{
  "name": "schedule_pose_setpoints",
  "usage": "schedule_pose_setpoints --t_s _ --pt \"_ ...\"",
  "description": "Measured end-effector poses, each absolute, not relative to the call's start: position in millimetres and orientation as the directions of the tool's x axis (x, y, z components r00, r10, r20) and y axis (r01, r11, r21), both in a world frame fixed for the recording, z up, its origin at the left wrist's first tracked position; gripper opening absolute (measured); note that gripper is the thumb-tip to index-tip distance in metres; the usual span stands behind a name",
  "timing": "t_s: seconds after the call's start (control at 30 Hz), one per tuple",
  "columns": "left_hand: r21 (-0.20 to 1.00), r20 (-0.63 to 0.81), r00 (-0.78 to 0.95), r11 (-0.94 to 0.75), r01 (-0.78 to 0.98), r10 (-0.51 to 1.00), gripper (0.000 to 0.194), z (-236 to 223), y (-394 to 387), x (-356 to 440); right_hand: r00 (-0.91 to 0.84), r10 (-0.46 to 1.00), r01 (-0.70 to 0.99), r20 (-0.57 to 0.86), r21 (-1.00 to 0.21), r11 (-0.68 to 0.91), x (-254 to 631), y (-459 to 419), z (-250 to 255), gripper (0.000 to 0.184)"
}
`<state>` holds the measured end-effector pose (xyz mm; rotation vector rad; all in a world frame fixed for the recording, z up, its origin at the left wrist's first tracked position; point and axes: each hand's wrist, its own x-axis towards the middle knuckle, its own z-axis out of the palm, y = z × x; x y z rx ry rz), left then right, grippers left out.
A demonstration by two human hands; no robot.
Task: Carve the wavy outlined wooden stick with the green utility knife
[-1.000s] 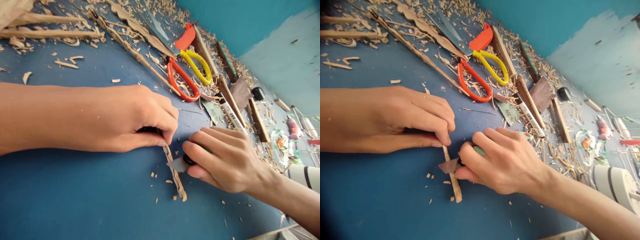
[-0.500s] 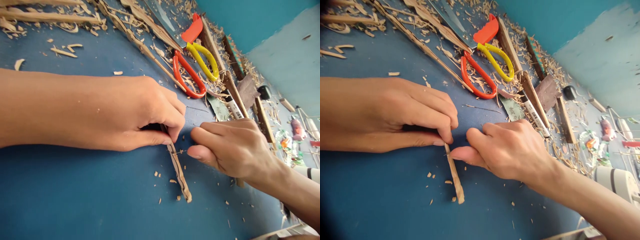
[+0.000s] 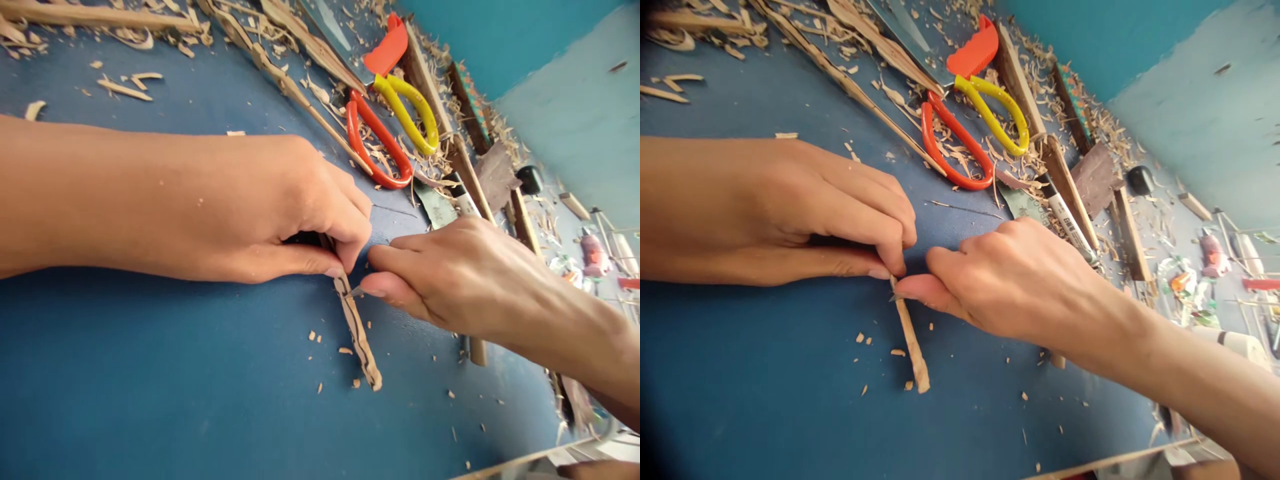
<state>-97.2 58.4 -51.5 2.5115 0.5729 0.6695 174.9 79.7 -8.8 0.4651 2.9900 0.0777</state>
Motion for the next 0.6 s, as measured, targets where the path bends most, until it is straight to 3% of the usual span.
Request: schedule_pose_setpoints --t_s 0.17,0.6 --pt "0.569 0.326 0.806 -0.783 0.25 0.494 0.03 -49.4 58.5 -94.0 -0.955 0.228 0.234 -0.189 -0.007 0.972 171.3 91.8 -5.1 0.072" --pt "0.569 0.318 0.812 -0.783 0.25 0.489 0.03 -50.2 56.2 -98.3 -0.956 0.275 0.286 -0.104 -0.109 0.952 176.8 89.4 -7.1 0.067"
